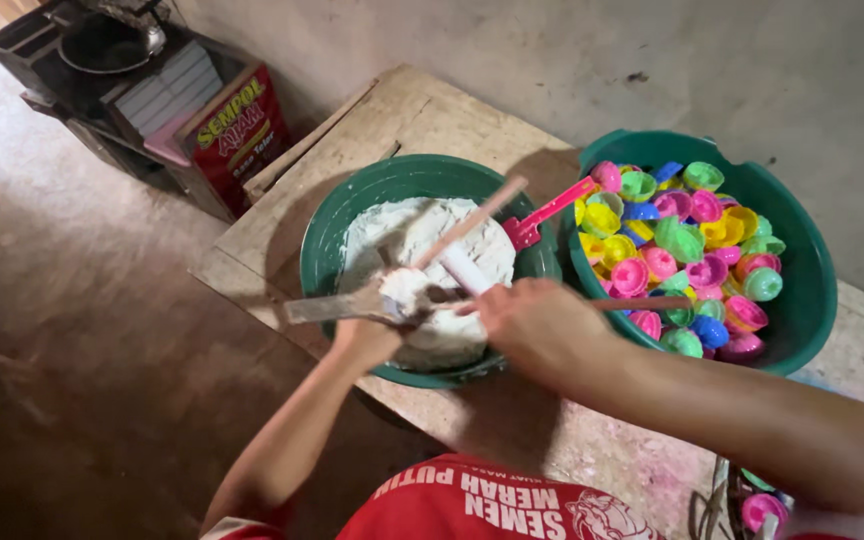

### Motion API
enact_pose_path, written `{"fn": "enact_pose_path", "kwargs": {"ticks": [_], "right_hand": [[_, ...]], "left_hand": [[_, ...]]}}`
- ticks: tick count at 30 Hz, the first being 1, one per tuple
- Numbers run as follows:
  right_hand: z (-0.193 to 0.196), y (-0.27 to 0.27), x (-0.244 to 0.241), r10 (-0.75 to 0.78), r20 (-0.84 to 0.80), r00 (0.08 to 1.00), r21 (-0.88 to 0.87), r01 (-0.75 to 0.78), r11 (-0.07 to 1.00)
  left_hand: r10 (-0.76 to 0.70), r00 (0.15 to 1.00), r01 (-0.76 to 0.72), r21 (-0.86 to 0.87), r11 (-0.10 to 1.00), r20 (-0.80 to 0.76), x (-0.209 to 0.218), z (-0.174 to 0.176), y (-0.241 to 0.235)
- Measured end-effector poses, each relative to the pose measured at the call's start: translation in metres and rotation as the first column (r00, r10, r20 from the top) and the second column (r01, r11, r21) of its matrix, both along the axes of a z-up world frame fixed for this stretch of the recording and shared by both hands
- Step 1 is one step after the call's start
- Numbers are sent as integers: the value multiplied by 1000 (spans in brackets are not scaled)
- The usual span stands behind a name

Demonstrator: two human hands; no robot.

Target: The person scoops white powder from a green basin using a wooden scoop and fills colorful plastic bottle caps arranged in a circular tray. The person repeatedly scoops powder and deposits it into each cap, then levels the contents with the scoop.

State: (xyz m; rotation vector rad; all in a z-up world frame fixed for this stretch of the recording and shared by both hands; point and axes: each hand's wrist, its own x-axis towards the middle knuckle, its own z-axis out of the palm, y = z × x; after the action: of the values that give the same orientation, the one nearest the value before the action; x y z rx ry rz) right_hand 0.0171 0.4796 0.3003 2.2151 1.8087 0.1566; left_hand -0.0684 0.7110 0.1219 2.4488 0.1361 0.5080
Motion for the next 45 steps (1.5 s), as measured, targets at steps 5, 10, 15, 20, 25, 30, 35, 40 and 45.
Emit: {"fn": "enact_pose_path", "kwargs": {"ticks": [5, 10, 15, 20, 25, 30, 35, 40, 45], "right_hand": [[64, -6, -5, -105, -19, 994, 61, 106, 992], [-25, 36, -13, 17, 116, 993, 33, -21, 999], [-19, 12, -11, -26, -10, 1000, 98, 27, 995], [59, -20, -2, -244, -82, 966, 112, 252, 961], [27, 4, 16, -115, -127, 985, 41, 121, 992], [-16, 51, -15, -27, -24, 999, 76, 29, 997], [2, 17, -1, -171, -202, 964, 54, 185, 981], [-27, -2, 7, 159, -529, 834, 645, 272, 714], [-84, 32, -21, 172, -816, 552, 491, 504, 710]], "left_hand": [[29, 985, -59, 172, 983, 169, 4, 19, 7], [-28, 995, -4, 316, 949, 95, 10, 19, -31], [249, 916, -309, -161, 937, -314, 8, 39, -20], [54, 925, -122, 162, 979, 375, -8, 60, 8], [127, 951, -101, -105, 989, 282, 1, 49, 6], [120, 950, -185, 209, 960, 289, 19, 26, -19], [319, 938, -315, 50, 948, -135, 8, 40, 0], [468, 880, -461, 91, 883, -84, 8, 50, 6], [387, 862, -454, 159, 877, 327, 20, 34, 3]]}}
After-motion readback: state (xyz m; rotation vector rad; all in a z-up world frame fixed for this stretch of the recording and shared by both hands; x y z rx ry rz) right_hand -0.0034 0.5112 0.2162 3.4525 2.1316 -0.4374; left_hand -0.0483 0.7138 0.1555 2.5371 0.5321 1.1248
